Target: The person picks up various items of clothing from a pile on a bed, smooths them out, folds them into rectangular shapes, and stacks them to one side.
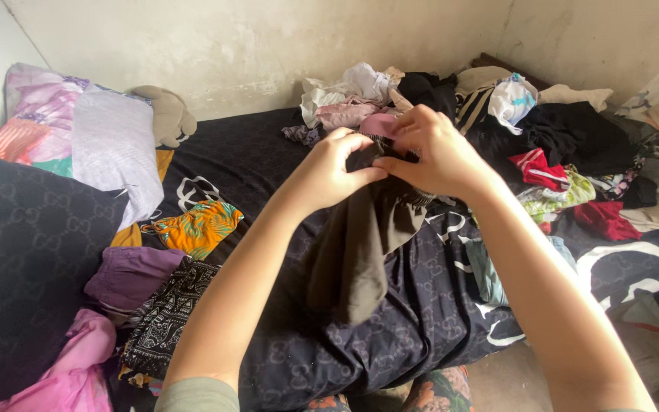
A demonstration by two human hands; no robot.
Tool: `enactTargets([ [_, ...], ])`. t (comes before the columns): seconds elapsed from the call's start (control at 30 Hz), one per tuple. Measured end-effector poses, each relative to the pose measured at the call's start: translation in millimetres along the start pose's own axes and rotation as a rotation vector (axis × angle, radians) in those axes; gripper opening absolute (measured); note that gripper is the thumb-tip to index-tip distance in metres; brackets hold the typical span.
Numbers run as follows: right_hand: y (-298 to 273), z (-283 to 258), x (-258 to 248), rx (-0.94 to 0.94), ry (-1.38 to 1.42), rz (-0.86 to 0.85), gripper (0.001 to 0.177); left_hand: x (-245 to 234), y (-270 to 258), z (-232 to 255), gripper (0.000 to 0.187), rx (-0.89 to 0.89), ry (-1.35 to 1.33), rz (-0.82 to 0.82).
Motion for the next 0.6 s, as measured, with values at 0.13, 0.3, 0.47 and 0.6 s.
enactTargets([
  [0.13,-30,23,35,0.303,0.247,-0.392,0.046,-19,-2,-11,0.04,-0.018,-0.058,-0.031],
  [0.3,-11,10,-4,0.125,0.062,-0.188,0.053,-44,-1,-52,0.03,-0.13,-0.296,0.005],
  [0.47,6,14,-31,0.278,-0.04,-0.191,0.052,-49,-4,-59,0.031,-0.14,-0.461,-0.025],
  [0.6,9,30,-35,0.341,-0.184,-0.369,0.04,-47,-3,-53,0.03,-0.107,-0.483,-0.085],
])
Point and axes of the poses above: each hand's wrist, its own y-axis towards the middle knuckle, its own x-axis out of the palm, z = x × y, the point moved 9 cm from there along y, towards the middle knuckle, and after that the axes turned 12 degrees about z, right-handed, at the moved point
